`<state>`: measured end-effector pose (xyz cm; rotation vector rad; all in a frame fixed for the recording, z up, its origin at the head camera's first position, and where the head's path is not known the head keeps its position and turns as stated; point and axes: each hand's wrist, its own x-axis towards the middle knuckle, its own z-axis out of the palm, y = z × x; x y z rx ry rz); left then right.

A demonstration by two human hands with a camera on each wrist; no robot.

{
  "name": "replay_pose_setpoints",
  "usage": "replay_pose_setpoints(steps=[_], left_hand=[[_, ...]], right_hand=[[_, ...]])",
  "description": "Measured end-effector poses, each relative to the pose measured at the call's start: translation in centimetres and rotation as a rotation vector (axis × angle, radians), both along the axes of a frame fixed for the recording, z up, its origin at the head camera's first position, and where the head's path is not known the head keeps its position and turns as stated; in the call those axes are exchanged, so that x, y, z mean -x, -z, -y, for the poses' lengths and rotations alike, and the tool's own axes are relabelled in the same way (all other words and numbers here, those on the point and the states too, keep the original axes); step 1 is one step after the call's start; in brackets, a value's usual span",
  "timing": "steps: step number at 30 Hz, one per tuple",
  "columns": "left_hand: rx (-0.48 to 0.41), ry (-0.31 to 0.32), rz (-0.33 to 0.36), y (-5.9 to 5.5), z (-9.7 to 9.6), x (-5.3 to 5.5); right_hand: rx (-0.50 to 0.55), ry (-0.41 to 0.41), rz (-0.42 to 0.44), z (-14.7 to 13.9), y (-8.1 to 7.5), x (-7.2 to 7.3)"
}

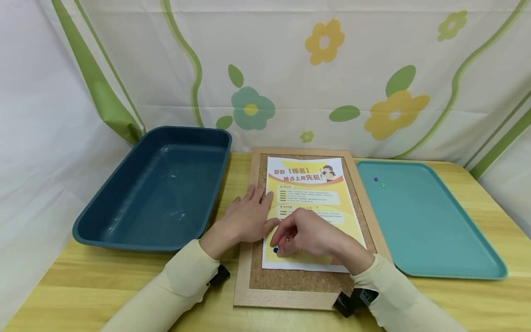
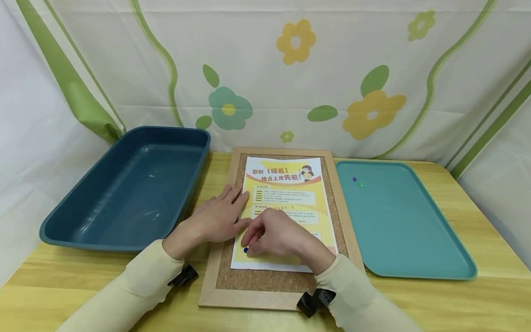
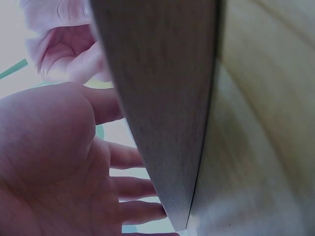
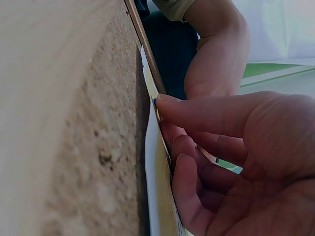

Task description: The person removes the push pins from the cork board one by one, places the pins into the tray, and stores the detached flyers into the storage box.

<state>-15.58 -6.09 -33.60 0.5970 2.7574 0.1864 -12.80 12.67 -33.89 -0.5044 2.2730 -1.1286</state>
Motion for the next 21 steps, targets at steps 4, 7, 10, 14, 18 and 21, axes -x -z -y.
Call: replay_pose_setpoints(steps=[4, 7, 10, 14, 18, 21], left_hand=[[0.003, -0.003, -0.001, -0.04, -0.02, -0.03], [0.008, -0.004, -0.002, 0.0, -0.05, -0.09], [0.014, -0.005, -0.003, 0.08, -0.12, -0.14], [0.012, -0.003, -0.002, 0.08, -0.1, -0.12], [0.008, -0.002, 0.001, 0.04, -0.03, -0.12], [0.007, -0.004, 0.003, 0.03, -0.03, -0.12]], right_hand=[[-0.005, -0.015, -0.019, -0.03, 0.08, -0.04], [-0.013, -0.022, -0.033, -0.03, 0.12, -0.12], [-0.02, -0.026, -0.045, -0.03, 0.2, -0.19], [-0.032, -0.026, -0.056, 0.04, 0.2, -0.19], [-0.044, -0.021, -0.058, 0.14, 0.1, -0.2], [-0.051, -0.017, -0.06, 0.2, 0.01, -0.24]])
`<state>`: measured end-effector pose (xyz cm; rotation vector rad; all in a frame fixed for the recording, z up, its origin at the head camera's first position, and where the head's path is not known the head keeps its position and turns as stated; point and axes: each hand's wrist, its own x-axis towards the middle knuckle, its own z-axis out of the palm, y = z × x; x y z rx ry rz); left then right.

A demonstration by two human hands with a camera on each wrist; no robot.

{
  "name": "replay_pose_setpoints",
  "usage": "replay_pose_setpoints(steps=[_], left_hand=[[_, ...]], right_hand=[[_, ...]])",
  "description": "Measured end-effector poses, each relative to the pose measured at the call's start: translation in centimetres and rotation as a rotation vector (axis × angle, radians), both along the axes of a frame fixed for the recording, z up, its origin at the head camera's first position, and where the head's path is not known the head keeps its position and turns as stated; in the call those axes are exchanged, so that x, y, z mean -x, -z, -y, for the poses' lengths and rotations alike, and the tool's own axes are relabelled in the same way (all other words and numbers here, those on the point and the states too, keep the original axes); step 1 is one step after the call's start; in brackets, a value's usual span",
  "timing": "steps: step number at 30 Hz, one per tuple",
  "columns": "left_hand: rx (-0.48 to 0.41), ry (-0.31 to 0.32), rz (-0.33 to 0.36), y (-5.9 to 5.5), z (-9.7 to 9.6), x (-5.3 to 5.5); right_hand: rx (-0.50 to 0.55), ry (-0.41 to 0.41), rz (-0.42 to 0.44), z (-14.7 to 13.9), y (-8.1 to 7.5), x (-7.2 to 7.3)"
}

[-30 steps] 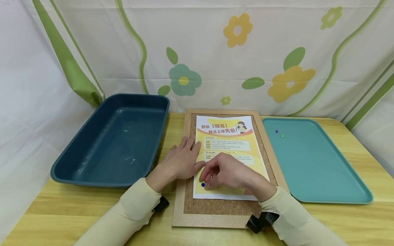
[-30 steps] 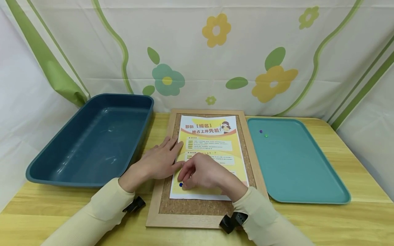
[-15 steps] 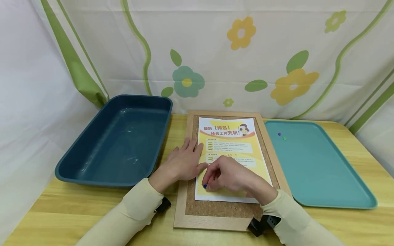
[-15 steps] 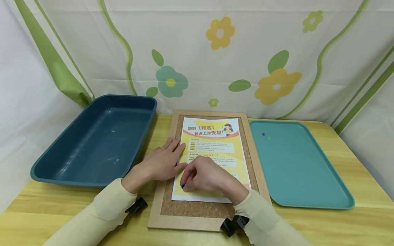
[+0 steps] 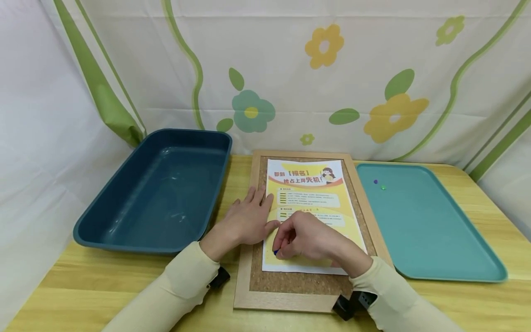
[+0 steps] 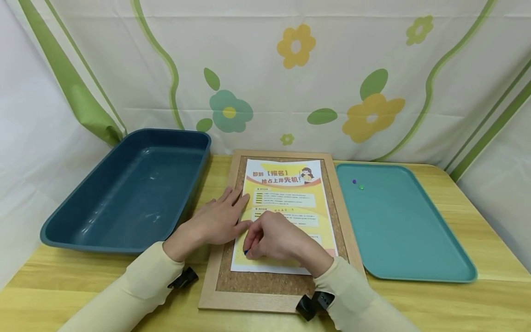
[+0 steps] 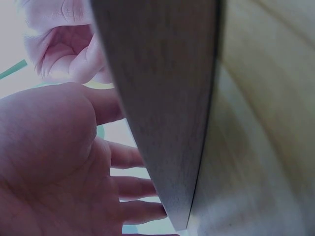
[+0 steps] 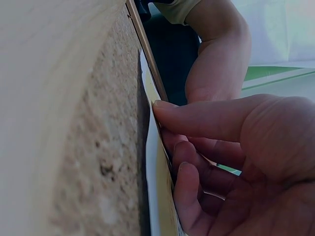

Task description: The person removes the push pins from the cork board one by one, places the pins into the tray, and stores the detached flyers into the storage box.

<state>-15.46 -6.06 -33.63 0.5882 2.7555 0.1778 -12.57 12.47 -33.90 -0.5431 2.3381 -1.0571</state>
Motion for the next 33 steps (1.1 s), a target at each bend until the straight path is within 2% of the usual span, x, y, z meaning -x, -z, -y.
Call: replay_pose_setpoints(steps=[26, 33], left_hand=[[-0.018, 0.005, 0.001, -0.18, 0.02, 0.17], [-0.021, 0.015, -0.007, 0.02, 0.08, -0.05]], right_hand=[[-0.014, -0.029, -0.046, 0.04, -0.07, 0.1], [-0.016, -0.022, -0.033, 0.08, -0.05, -0.09]])
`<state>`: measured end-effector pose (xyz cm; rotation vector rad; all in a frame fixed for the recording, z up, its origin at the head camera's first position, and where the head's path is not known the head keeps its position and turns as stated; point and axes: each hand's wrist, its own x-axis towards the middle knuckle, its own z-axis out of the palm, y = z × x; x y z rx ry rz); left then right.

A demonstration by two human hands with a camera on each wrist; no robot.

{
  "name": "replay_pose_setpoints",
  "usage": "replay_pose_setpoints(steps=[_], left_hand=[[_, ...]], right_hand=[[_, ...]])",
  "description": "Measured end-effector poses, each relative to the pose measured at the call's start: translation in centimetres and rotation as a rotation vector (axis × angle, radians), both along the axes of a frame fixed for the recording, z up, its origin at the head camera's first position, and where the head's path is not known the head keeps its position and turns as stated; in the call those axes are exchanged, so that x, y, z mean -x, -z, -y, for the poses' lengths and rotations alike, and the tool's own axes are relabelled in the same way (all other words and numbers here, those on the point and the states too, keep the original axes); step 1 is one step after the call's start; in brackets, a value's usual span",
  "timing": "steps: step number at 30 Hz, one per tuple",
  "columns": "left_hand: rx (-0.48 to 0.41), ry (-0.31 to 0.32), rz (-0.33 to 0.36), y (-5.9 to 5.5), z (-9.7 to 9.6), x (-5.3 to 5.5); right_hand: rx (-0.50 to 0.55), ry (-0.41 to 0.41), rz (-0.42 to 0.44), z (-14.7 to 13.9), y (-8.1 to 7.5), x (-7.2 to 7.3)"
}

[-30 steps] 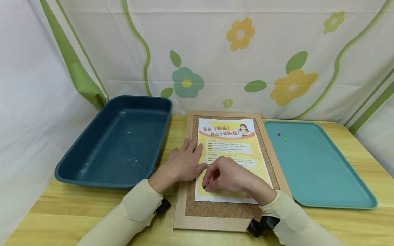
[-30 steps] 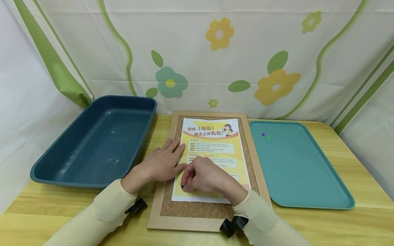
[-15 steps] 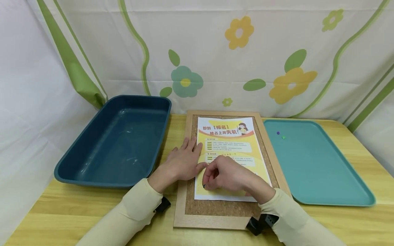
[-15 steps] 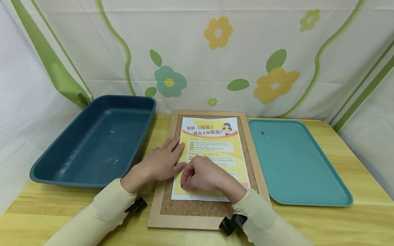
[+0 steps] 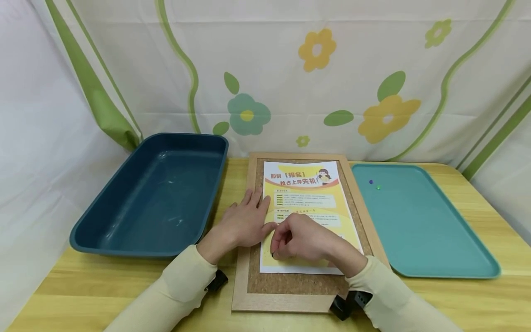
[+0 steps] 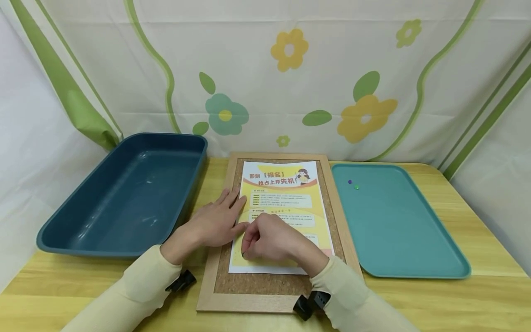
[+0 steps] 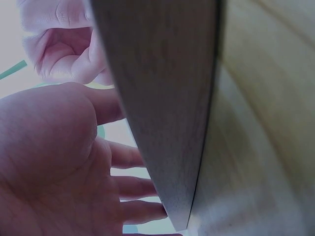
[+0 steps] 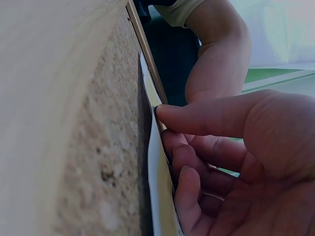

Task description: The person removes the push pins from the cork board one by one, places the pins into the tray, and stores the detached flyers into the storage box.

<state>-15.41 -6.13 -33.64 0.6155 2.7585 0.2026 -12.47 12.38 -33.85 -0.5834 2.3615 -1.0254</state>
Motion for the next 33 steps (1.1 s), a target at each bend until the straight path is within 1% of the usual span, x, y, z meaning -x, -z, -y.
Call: replay_pose_setpoints(steps=[3, 8, 11, 15, 18, 24, 33], left_hand=[[-0.004, -0.001, -0.002, 0.1, 0.0, 0.0], [-0.004, 0.0, -0.005, 0.2, 0.1, 0.0], [-0.003, 0.001, -0.005, 0.2, 0.1, 0.1], [0.0, 0.0, -0.002, 0.2, 0.1, 0.1], [0.002, -0.003, 0.004, 0.2, 0.0, 0.1], [0.001, -0.007, 0.009, 0.2, 0.0, 0.0], [0.001, -0.012, 0.014, 0.3, 0.0, 0.0]], right_hand=[[0.0, -0.002, -0.002, 0.0, 0.0, -0.1], [0.021, -0.032, 0.005, -0.2, 0.0, 0.0], [0.054, -0.042, 0.034, -0.5, 0.0, 0.2], [0.117, -0.041, 0.104, -0.9, -0.2, 0.6], [0.14, -0.032, 0.133, -1.2, -0.3, 0.8], [0.135, -0.008, 0.123, -2.0, -0.3, 1.2], [0.154, 0.058, 0.12, -2.6, -0.8, 1.5]])
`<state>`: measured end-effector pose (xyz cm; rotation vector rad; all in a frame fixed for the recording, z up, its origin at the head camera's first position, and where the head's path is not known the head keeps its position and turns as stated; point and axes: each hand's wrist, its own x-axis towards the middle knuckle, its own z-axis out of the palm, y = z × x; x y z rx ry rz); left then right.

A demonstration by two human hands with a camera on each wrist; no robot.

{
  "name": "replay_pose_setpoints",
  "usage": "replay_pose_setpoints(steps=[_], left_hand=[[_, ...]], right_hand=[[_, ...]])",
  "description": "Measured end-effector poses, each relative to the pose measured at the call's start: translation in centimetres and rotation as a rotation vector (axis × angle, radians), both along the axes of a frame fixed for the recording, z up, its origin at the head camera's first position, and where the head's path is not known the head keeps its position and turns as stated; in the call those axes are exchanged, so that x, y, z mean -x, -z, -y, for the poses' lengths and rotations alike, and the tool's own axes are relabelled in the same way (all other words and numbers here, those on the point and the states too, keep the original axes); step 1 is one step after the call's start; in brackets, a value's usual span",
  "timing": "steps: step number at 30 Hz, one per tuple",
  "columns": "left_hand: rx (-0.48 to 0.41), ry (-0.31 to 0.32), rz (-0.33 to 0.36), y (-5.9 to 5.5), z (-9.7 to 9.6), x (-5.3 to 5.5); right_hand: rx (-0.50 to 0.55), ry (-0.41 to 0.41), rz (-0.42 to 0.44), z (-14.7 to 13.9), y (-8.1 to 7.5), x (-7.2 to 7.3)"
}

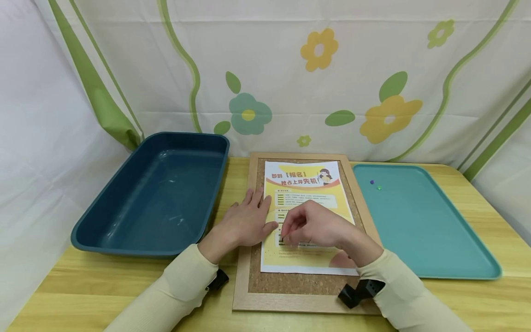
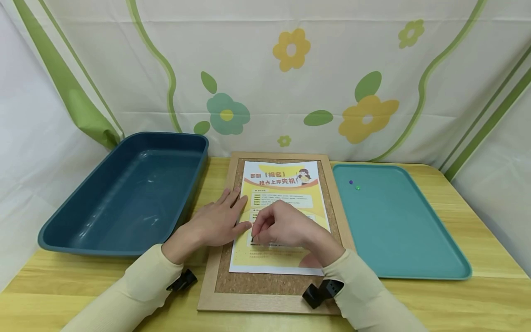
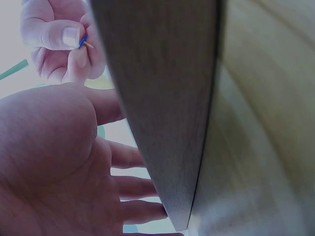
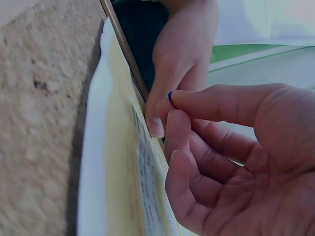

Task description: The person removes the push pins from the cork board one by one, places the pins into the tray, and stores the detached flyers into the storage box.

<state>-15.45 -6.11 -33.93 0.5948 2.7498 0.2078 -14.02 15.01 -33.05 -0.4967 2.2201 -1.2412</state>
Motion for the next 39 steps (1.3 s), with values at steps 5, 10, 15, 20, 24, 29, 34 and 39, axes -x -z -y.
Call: replay_pose_setpoints(steps=[5, 10, 15, 20, 24, 29, 34, 39], left_hand=[[0.003, 0.004, 0.0, 0.1, 0.0, 0.0], [0.004, 0.012, -0.001, 0.0, 0.0, 0.1], [-0.003, 0.011, 0.004, 0.0, 0.1, 0.0], [-0.009, 0.01, 0.005, 0.1, 0.1, 0.0], [-0.016, 0.008, 0.008, 0.1, 0.1, 0.0], [-0.018, 0.006, 0.017, 0.0, 0.1, 0.0], [-0.024, 0.014, 0.014, 0.0, 0.1, 0.0], [-0.03, 0.02, 0.02, 0.0, 0.2, 0.0]], right_hand=[[0.001, 0.035, -0.001, -0.6, -0.5, 0.3], [-0.033, 0.076, -0.039, -1.3, -0.8, 0.6], [-0.046, 0.098, -0.068, -1.9, -0.8, 0.8], [-0.05, 0.109, -0.076, -2.4, -0.9, 1.1], [-0.062, 0.124, -0.071, -2.8, -1.0, 1.4], [-0.07, 0.155, -0.069, -3.3, -0.9, 1.7], [-0.084, 0.188, -0.11, -4.2, -1.0, 2.1], [-0.118, 0.254, -0.146, -4.9, -1.1, 2.3]])
